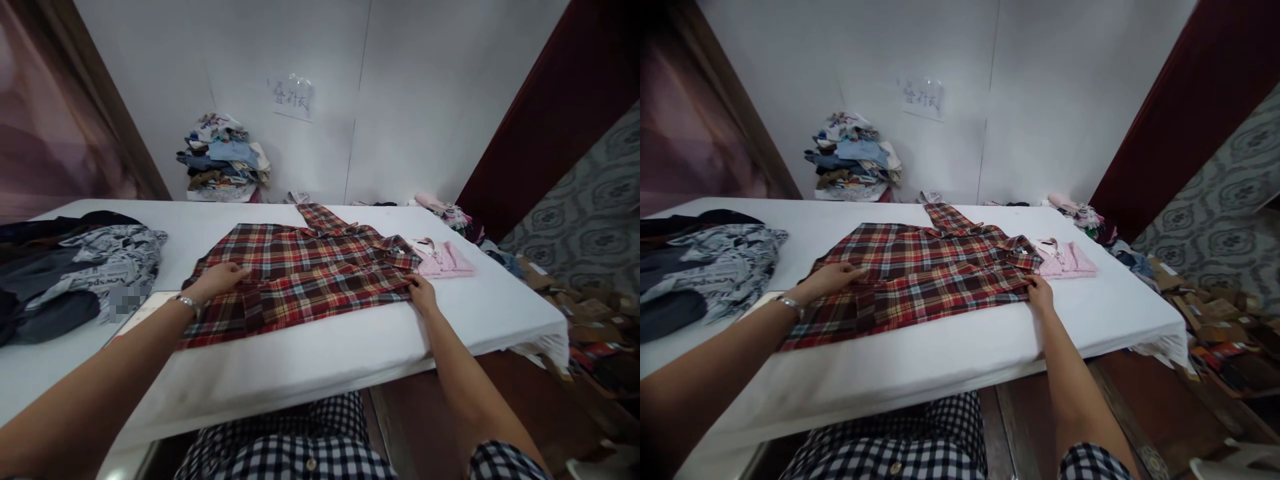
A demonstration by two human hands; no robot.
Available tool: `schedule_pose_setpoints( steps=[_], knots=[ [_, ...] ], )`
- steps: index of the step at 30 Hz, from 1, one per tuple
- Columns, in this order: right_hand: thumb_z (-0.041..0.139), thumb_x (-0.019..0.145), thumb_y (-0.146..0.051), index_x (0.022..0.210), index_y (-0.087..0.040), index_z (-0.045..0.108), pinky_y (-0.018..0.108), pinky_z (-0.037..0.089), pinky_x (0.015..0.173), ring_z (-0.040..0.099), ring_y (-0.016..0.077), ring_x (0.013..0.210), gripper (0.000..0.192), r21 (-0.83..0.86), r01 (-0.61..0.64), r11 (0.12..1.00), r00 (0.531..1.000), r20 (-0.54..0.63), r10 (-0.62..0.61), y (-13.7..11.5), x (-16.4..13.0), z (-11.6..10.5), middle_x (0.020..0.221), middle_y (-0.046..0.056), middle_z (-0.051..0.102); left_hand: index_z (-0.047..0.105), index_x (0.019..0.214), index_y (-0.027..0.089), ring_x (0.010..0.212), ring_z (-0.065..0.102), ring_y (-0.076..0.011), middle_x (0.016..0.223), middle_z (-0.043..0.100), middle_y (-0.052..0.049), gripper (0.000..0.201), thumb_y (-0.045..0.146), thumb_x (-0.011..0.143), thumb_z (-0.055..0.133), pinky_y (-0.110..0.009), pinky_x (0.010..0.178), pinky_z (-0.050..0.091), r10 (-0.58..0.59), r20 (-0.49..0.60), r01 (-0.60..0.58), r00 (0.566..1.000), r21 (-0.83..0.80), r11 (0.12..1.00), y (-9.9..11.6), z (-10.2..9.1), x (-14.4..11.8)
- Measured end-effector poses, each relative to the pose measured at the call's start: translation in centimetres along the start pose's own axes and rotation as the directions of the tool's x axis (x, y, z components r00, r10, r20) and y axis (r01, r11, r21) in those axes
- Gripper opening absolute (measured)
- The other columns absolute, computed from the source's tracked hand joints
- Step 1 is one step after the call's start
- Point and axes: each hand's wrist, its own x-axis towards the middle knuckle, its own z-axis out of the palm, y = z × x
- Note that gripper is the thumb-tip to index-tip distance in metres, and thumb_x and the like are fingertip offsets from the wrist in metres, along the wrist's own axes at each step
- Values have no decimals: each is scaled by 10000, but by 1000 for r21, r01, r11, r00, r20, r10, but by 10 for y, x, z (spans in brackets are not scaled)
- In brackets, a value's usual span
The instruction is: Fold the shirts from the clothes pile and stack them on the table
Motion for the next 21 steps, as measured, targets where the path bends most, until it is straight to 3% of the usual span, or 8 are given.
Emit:
schedule_pose_setpoints(
  steps=[3,6,10,14,17,19,21],
  knots=[
    [481,664,-232,935,-214,721,415,468,920,630,248,973,363,-32,47,998,999,13,-46,-2,-1,0,1010,56,725,665,971,185,868,681,-302,942,729,-124,582,679,761,439,-349,718,490,11,-37,-6,999,124,992,-1,14,-22],
    [483,689,-223,981,-198,716,419,456,942,612,253,1005,374,-133,107,985,994,15,-106,-4,-2,-1,1045,77,711,585,1174,155,957,671,-331,1083,704,-169,636,635,771,473,-373,742,495,71,23,-74,997,251,965,3,37,-45],
    [488,740,-205,1031,-172,706,410,432,936,584,266,1013,364,-357,157,921,985,-10,-172,-12,-6,-4,1068,115,695,611,1028,171,911,680,-274,1006,715,-138,327,356,830,429,-333,729,482,146,32,-149,989,301,942,7,47,-56],
    [504,782,-213,1054,-160,702,378,427,886,585,267,999,341,-477,53,877,997,-30,-76,-21,-9,-8,1051,127,692,614,999,200,711,658,-204,775,699,-16,301,370,820,442,-279,634,461,80,-126,-75,989,48,996,7,17,-44],
    [520,765,-186,1007,-181,720,349,421,865,587,255,989,314,-458,-12,889,999,-33,-3,-25,-9,-9,1018,113,696,616,966,193,561,599,-181,537,598,54,305,396,772,496,-259,546,436,-26,-169,9,985,-100,995,-2,3,-31],
    [523,741,-154,924,-207,737,330,418,868,587,239,979,286,-405,-38,913,999,-42,22,-25,-8,-9,974,92,702,632,843,206,531,594,-188,467,575,65,222,350,710,529,-263,524,436,-58,-118,45,991,-111,993,-11,7,-26],
    [520,723,-136,848,-225,743,320,420,879,592,225,971,271,-360,-56,931,997,-63,36,-22,-7,-8,936,75,705,641,731,231,556,623,-206,487,621,66,151,316,654,543,-276,523,452,-4,-110,-5,994,-86,996,-19,17,-25]
  ],
)
